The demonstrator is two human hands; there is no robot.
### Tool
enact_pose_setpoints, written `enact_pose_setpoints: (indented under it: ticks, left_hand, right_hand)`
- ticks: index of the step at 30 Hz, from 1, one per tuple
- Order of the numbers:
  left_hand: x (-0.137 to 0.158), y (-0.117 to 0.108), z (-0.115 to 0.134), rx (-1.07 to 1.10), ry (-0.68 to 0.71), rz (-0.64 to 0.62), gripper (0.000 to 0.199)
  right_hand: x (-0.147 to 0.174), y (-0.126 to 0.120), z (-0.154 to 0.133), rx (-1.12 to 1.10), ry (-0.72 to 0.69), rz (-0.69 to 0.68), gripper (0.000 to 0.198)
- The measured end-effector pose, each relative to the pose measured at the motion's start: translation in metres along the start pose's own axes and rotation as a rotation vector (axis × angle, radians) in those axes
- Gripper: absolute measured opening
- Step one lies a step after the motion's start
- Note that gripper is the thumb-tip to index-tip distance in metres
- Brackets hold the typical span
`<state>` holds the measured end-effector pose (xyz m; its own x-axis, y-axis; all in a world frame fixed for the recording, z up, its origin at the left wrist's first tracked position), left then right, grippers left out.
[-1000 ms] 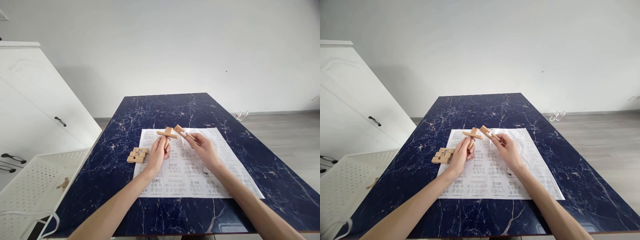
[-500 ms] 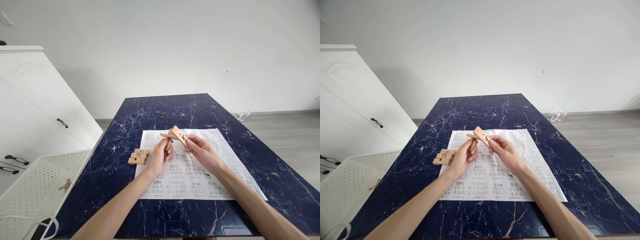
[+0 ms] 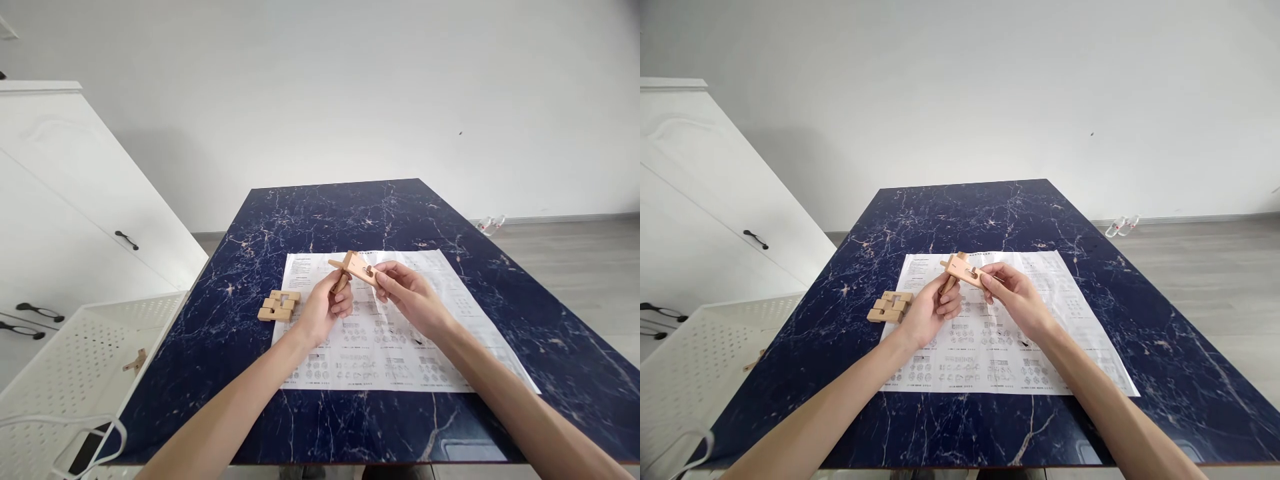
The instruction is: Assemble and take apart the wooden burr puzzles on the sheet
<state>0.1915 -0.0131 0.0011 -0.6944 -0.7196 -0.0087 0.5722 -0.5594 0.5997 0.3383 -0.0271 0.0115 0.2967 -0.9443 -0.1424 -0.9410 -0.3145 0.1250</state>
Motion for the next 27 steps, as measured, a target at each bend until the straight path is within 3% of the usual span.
enact_pose_setpoints:
  ticks: [17, 27]
  left_hand:
    - [0.002, 0.011, -0.005, -0.216, -0.001, -0.065, 0.038]
    - [0.006, 0.009, 0.000, -0.398, 0.007, 0.010, 0.046]
  right_hand:
    - [-0.001, -0.003, 0.003, 0.106, -0.005, 0.033, 0.037]
    - [0.002, -0.002, -0.010, 0.228, -0.041, 0.050, 0.037]
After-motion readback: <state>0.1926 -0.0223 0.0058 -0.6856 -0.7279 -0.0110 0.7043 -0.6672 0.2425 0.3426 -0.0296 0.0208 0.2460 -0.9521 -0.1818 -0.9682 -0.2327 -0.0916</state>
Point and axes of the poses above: each hand's wrist, its own x-axis away from the middle knuckle, its own y-axis out of the palm, z = x × y, the point moved 9 cm from there along -x, towards the middle knuckle, and after that the axes turned 14 degrees about -z, right-handed, at the moved point
